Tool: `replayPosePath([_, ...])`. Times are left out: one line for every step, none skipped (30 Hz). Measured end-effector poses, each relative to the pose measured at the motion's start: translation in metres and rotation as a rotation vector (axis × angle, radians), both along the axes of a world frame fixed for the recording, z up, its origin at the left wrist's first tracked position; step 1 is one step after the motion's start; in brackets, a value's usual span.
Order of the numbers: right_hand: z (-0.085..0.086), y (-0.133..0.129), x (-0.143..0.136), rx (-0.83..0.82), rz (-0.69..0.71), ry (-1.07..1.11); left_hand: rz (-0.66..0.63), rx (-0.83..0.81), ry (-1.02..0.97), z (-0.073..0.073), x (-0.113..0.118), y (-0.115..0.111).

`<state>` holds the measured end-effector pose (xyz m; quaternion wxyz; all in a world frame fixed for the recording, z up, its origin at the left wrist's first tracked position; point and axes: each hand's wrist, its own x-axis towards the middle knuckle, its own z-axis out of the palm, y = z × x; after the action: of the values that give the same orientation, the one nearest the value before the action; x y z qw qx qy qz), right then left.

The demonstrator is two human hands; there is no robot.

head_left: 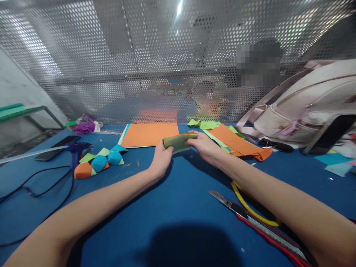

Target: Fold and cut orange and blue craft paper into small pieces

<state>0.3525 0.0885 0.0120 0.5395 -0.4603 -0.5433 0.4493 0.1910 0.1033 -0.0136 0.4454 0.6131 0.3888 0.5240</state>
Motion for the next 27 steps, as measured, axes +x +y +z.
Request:
replayPosePath([0.001,0.0,0.001,0.0,-0.002,-0.004,-0.001,0.002,-0.002,0.0,-0.001,0.0])
replayPosePath([0.001,0.0,0.003,-0.003,-0.002,-0.01,-0.006,0.003,-0.001,0.0,-0.002,0.001])
replayPosePath([0.0,0.0,0.005,-0.007,-0.001,-0.016,-0.013,0.001,0.003,0.0,-0.004,0.002])
replayPosePath([-0.002,0.001,0.007,-0.011,0.001,-0.022,-0.019,-0.003,0.011,-0.002,-0.007,0.003])
replayPosePath([-0.004,0.003,0.008,-0.016,0.003,-0.026,-0.025,-0.008,0.021,-0.003,-0.009,0.004])
replayPosePath([-0.007,0.004,0.01,-0.02,0.005,-0.031,-0.031,-0.011,0.032,-0.005,-0.01,0.005])
replayPosePath([-0.01,0.006,0.01,-0.023,0.006,-0.034,-0.036,-0.011,0.04,-0.007,-0.011,0.007])
replayPosePath([-0.012,0.007,0.01,-0.025,0.006,-0.038,-0.04,-0.009,0.047,-0.008,-0.011,0.007])
replayPosePath([-0.013,0.008,0.01,-0.027,0.003,-0.043,-0.042,-0.004,0.051,-0.009,-0.011,0.008])
replayPosePath([-0.014,0.009,0.01,-0.028,-0.003,-0.048,-0.042,0.002,0.052,-0.008,-0.009,0.009])
replayPosePath([-0.014,0.01,0.009,-0.027,-0.01,-0.052,-0.041,0.011,0.05,-0.008,-0.008,0.009])
replayPosePath([-0.013,0.01,0.009,-0.023,-0.018,-0.055,-0.037,0.022,0.046,-0.006,-0.005,0.01])
replayPosePath([-0.012,0.011,0.008,-0.015,-0.025,-0.056,-0.033,0.033,0.039,-0.005,-0.003,0.01])
replayPosePath([-0.011,0.011,0.008,-0.006,-0.031,-0.056,-0.027,0.043,0.031,-0.004,-0.002,0.011])
replayPosePath([-0.01,0.011,0.007,0.001,-0.037,-0.056,-0.021,0.049,0.025,-0.004,-0.001,0.012])
replayPosePath([-0.011,0.011,0.007,0.005,-0.044,-0.057,-0.016,0.049,0.022,-0.005,0.0,0.012])
replayPosePath([-0.012,0.012,0.007,0.004,-0.052,-0.061,-0.01,0.042,0.023,-0.006,0.0,0.013])
replayPosePath([-0.015,0.012,0.006,-0.001,-0.06,-0.067,-0.006,0.031,0.029,-0.008,-0.001,0.013])
replayPosePath([-0.018,0.012,0.005,-0.008,-0.068,-0.074,-0.003,0.017,0.039,-0.01,-0.001,0.013])
replayPosePath([-0.021,0.013,0.004,-0.013,-0.075,-0.082,-0.002,0.006,0.049,-0.012,-0.002,0.014])
replayPosePath([-0.024,0.013,0.003,-0.015,-0.079,-0.089,-0.005,-0.001,0.058,-0.014,-0.003,0.014])
replayPosePath([-0.027,0.013,0.002,-0.013,-0.081,-0.095,-0.009,-0.002,0.064,-0.014,-0.003,0.014])
replayPosePath([-0.028,0.013,0.002,-0.009,-0.084,-0.099,-0.012,0.001,0.068,-0.014,-0.003,0.014])
replayPosePath([-0.029,0.013,0.001,-0.004,-0.087,-0.102,-0.016,0.005,0.07,-0.013,-0.003,0.013])
replayPosePath([-0.029,0.013,0.001,0.003,-0.09,-0.103,-0.016,0.011,0.07,-0.012,-0.003,0.013])
replayPosePath([-0.028,0.012,0.001,0.01,-0.093,-0.103,-0.014,0.016,0.068,-0.011,-0.003,0.013])
replayPosePath([-0.027,0.011,0.001,0.017,-0.095,-0.102,-0.011,0.019,0.068,-0.01,-0.003,0.013])
